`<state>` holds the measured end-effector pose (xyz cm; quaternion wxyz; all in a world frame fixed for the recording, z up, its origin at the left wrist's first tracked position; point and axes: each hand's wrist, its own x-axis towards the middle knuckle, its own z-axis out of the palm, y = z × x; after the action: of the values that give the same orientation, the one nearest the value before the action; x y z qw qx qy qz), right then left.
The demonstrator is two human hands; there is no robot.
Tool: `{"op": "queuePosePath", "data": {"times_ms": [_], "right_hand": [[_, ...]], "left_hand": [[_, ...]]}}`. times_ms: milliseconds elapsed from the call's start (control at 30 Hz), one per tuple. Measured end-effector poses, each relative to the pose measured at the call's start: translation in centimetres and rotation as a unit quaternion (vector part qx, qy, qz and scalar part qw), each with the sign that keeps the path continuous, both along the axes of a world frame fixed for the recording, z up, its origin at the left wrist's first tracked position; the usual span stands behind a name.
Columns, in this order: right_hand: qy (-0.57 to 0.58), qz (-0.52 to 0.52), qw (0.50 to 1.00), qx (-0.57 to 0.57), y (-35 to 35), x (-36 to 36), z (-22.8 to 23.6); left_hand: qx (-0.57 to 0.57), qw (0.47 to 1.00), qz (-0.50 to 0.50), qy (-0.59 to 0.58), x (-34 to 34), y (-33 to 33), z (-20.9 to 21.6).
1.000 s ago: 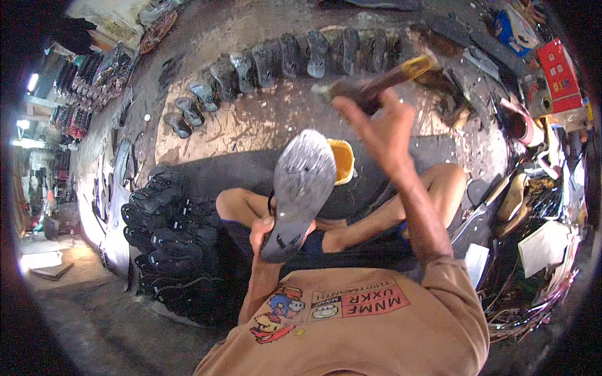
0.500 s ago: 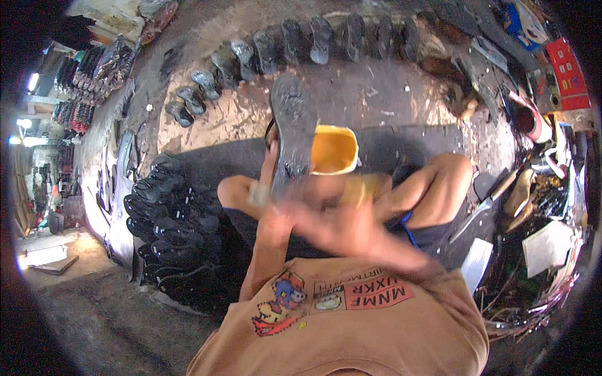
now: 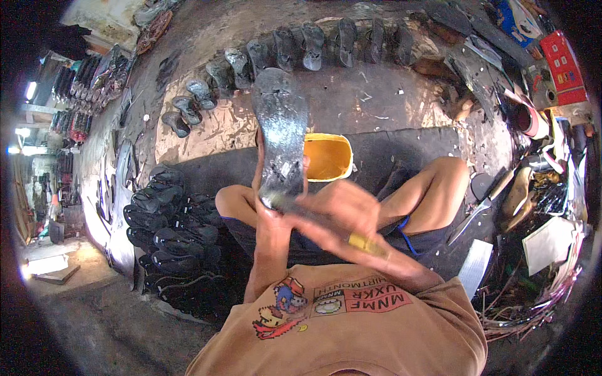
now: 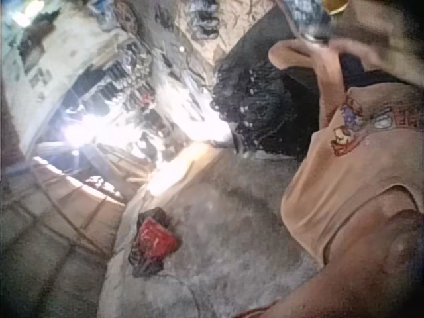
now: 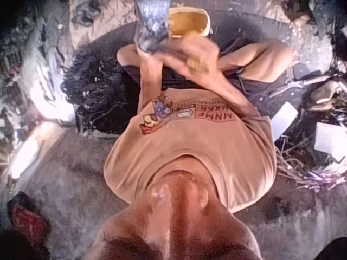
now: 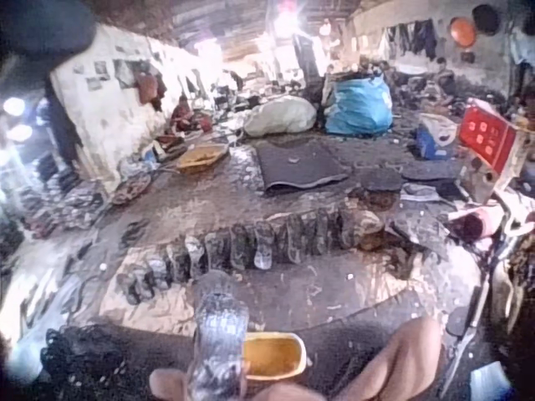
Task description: The person sits on the floor and repeatedly picks up black slipper-style shoes, applies a dark coating with a brush from a yellow container, and places each finished shoe on the floor. The person handles multiple shoes one at a time, turning them to coat different surfaces.
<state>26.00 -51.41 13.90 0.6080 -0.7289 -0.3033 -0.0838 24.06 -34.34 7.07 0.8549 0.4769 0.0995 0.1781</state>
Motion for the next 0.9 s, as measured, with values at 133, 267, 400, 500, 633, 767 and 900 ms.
{"op": "queuePosePath", "data": {"times_ms": [133, 267, 400, 500, 633, 767, 900], "right_hand": [[0.022, -0.149, 0.989, -0.002, -1.0, 7.0, -0.9], [0.03, -0.052, 0.998, -0.018, -0.4, 2.7, -1.0], [0.034, 0.091, 0.995, -0.013, -0.5, -1.9, -0.3], [0.043, -0.127, 0.988, -0.074, -1.1, 6.1, 0.6], [0.113, -0.249, 0.962, 0.02, -1.9, 14.8, -1.0], [-0.006, -0.075, 0.996, -0.049, -0.3, 9.6, 3.5], [0.11, -0.163, 0.978, -0.073, 0.7, 15.5, 1.8]], "left_hand": [[-0.317, 0.944, -0.096, 0.004, -0.1, 0.0, 1.9], [0.11, 0.992, -0.046, 0.047, -0.1, -0.9, 2.0], [0.002, 0.998, -0.062, 0.027, 0.5, 0.3, 1.4], [-0.318, 0.942, -0.101, 0.032, -1.6, 0.4, 1.2], [-0.324, 0.93, -0.176, -0.004, -2.8, 0.9, -1.1], [-0.276, 0.937, -0.215, 0.021, -3.9, 2.7, -1.9], [-0.155, 0.954, -0.239, 0.089, -5.3, 3.6, -1.9]]}}
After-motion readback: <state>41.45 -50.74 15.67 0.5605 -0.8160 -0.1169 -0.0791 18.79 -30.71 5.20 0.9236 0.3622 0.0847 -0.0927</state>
